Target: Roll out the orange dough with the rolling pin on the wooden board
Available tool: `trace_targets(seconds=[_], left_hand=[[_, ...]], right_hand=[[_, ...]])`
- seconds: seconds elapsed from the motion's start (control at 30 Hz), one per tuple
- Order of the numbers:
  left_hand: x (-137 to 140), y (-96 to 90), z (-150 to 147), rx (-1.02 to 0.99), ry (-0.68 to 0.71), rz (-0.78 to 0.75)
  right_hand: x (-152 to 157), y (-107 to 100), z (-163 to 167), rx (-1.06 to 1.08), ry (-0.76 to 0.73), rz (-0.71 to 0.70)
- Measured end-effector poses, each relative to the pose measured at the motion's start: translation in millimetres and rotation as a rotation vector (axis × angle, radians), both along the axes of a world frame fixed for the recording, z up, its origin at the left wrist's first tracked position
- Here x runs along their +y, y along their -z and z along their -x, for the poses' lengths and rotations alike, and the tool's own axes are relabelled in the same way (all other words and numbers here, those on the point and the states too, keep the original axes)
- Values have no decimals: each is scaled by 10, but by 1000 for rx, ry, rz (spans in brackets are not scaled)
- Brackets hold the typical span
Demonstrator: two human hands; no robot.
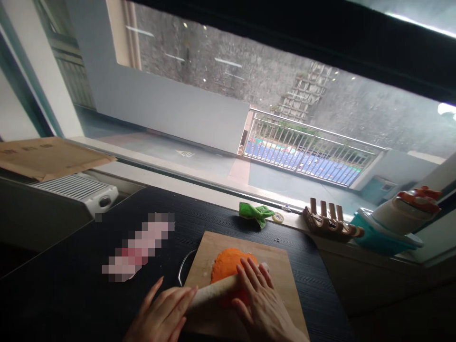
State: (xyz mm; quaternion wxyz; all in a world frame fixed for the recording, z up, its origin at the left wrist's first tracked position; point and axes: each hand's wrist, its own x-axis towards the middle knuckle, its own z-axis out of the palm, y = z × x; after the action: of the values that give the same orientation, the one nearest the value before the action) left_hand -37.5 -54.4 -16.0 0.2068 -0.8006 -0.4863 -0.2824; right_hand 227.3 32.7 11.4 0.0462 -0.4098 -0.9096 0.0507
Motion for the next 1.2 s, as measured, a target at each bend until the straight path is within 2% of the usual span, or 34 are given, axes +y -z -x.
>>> trace_targets(seconds=[0.1,0.27,0.37,0.47,0.53,0.6,0.67,0.77,0.87,0.97,1.07,1.13,1.2], left_hand=[[36,12,18,-27,-44,-11],[297,22,97,-158,-210,24],[357,-21,150,-201,-257,42],[300,-86,129,-246,-202,25],[222,-133,56,-287,-120,25],[144,-174,-44,-337,-27,42],[87,-197,-138,-377,53,51],[77,-184,-206,-391,100,56],[159,-112,-161,-372,40,74],[274,-15,-20,-340,-56,68],[318,41,148,-333,-151,60],[275,44,220,-333,-184,56],[184,32,227,-323,-178,40]], right_hand=[[137,-42,137,-22,22,29],[875,-237,1037,-60,179,137],[1097,-297,1347,-39,213,134],[957,-288,1227,-36,218,135],[692,-221,934,-36,182,116],[362,-98,550,-7,106,23],[60,43,181,21,95,-75],[-142,146,-92,22,78,-133],[90,46,129,-25,126,-34],[597,-138,674,-66,220,82],[1005,-266,1154,-54,263,94],[1077,-296,1266,-44,261,94],[969,-275,1157,-43,242,103]])
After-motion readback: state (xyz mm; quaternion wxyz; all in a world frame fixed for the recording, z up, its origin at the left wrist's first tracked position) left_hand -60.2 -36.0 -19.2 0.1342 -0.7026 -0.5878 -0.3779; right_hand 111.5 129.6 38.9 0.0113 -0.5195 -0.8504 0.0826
